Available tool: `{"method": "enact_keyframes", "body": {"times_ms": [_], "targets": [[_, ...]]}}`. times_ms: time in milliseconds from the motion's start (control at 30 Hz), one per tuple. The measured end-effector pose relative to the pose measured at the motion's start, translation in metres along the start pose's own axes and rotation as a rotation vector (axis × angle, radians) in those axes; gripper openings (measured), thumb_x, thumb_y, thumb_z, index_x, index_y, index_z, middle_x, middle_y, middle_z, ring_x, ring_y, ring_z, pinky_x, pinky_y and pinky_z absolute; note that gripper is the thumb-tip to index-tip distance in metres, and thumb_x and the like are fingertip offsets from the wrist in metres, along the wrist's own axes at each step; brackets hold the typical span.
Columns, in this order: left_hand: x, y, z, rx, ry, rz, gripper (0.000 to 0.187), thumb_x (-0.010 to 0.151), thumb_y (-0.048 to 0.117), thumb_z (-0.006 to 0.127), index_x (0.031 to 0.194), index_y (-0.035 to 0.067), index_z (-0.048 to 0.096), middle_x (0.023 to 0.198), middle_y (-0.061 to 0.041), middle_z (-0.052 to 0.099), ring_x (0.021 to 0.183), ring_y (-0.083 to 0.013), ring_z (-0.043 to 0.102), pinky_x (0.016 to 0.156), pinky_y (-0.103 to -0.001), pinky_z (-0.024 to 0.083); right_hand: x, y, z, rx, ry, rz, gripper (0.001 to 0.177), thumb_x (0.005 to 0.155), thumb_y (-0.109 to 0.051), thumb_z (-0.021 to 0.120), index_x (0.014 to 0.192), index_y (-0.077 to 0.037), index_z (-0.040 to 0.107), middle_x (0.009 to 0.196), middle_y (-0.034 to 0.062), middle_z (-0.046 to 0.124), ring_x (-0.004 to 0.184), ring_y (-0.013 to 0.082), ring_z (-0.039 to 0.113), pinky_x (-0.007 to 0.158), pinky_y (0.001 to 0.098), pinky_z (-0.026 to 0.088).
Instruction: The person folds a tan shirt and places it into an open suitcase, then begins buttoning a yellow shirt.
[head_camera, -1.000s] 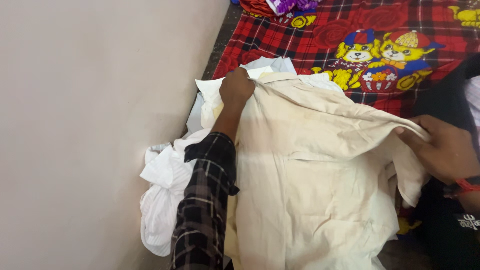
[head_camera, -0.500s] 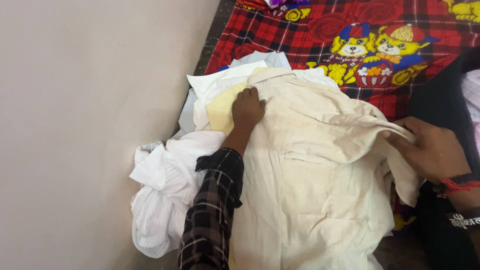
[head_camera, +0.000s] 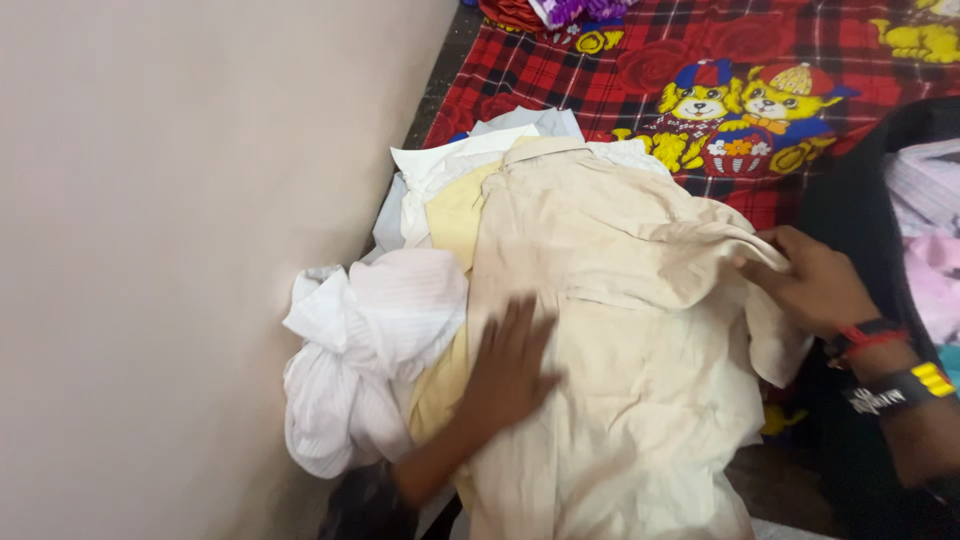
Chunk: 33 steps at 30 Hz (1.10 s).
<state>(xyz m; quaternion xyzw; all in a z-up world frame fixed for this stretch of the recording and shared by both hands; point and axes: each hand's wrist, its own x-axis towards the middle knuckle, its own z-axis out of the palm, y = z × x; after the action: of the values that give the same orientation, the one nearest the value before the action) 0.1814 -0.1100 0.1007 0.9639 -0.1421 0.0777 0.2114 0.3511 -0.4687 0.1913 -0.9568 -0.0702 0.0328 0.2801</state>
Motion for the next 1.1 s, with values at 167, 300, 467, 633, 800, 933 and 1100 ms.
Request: {"method": "enact_keyframes", "body": {"times_ms": [167,300,467,633,800,933,1100], "targets": [[-0.133,0.080,-0.028,-0.032,-0.347,-0.226,0.105,0.078,0.046,0.083,0.158,0.008,0.027,0.165,-0.034,0.008,0.152,-0.0529,0.011,0.111,-0.068,0.019,0.006,0.018,0.014,0.255,-0.073,0.057,0.035,0.094,-0.030,0.073,0.118,-0.004,0.071,0.095,0.0132,0.074,0.083,0.0212,0.066,0.071,0.0369,0.052],[-0.207,0.113,0.005,0.017,-0.409,-0.440,0.104,0.065,0.042,0.090,0.153,0.015,0.041,0.160,-0.026,0.029,0.148,-0.0481,0.029,0.097,-0.067,0.034,-0.001,0.027,0.007,0.513,0.045,-0.083,0.025,0.104,-0.018,0.067,0.122,-0.001,0.070,0.107,0.0070,0.070,0.089,0.0118,0.062,0.076,0.0277,0.048],[-0.238,0.117,0.030,0.323,-0.138,-0.441,0.069,0.072,0.035,0.088,0.131,0.013,0.058,0.114,-0.012,0.055,0.107,-0.0335,0.056,0.074,-0.055,0.046,0.013,0.035,0.002,0.853,0.159,0.026,0.022,0.115,-0.019,0.061,0.128,-0.002,0.060,0.108,0.0082,0.068,0.091,0.0154,0.068,0.081,0.0299,0.056],[-0.231,0.137,-0.014,0.093,-0.430,-0.467,0.069,0.070,0.023,0.082,0.131,0.004,0.056,0.113,-0.016,0.057,0.101,-0.0343,0.056,0.075,-0.050,0.046,0.011,0.046,0.002,1.061,0.205,-0.127,0.013,0.116,-0.010,0.058,0.125,0.000,0.056,0.114,0.0125,0.069,0.097,0.0162,0.071,0.093,0.0304,0.061],[-0.236,0.151,-0.021,-0.009,-0.078,-0.403,0.075,0.066,0.021,0.083,0.132,0.000,0.055,0.136,-0.029,0.051,0.112,-0.0438,0.056,0.085,-0.045,0.052,0.004,0.018,-0.011,0.836,0.269,-0.057,0.019,0.115,-0.013,0.065,0.130,-0.002,0.062,0.117,0.0113,0.074,0.097,0.0170,0.074,0.086,0.0276,0.062],[-0.249,0.149,-0.038,-0.204,-0.014,-0.756,0.076,0.075,0.019,0.081,0.142,0.005,0.048,0.140,-0.024,0.052,0.113,-0.0431,0.060,0.090,-0.048,0.052,-0.013,-0.009,-0.020,0.685,0.217,0.026,0.016,0.103,-0.018,0.060,0.111,-0.005,0.067,0.096,0.0065,0.071,0.078,0.0127,0.068,0.069,0.0249,0.056],[-0.249,0.140,-0.048,-0.301,-0.085,-1.094,0.079,0.078,0.027,0.082,0.148,0.013,0.048,0.106,-0.016,0.070,0.095,-0.0316,0.066,0.082,-0.046,0.052,-0.001,0.003,-0.010,0.625,0.193,-0.012,0.018,0.109,-0.015,0.071,0.120,-0.001,0.070,0.104,0.0110,0.073,0.083,0.0161,0.070,0.072,0.0275,0.056]]}}
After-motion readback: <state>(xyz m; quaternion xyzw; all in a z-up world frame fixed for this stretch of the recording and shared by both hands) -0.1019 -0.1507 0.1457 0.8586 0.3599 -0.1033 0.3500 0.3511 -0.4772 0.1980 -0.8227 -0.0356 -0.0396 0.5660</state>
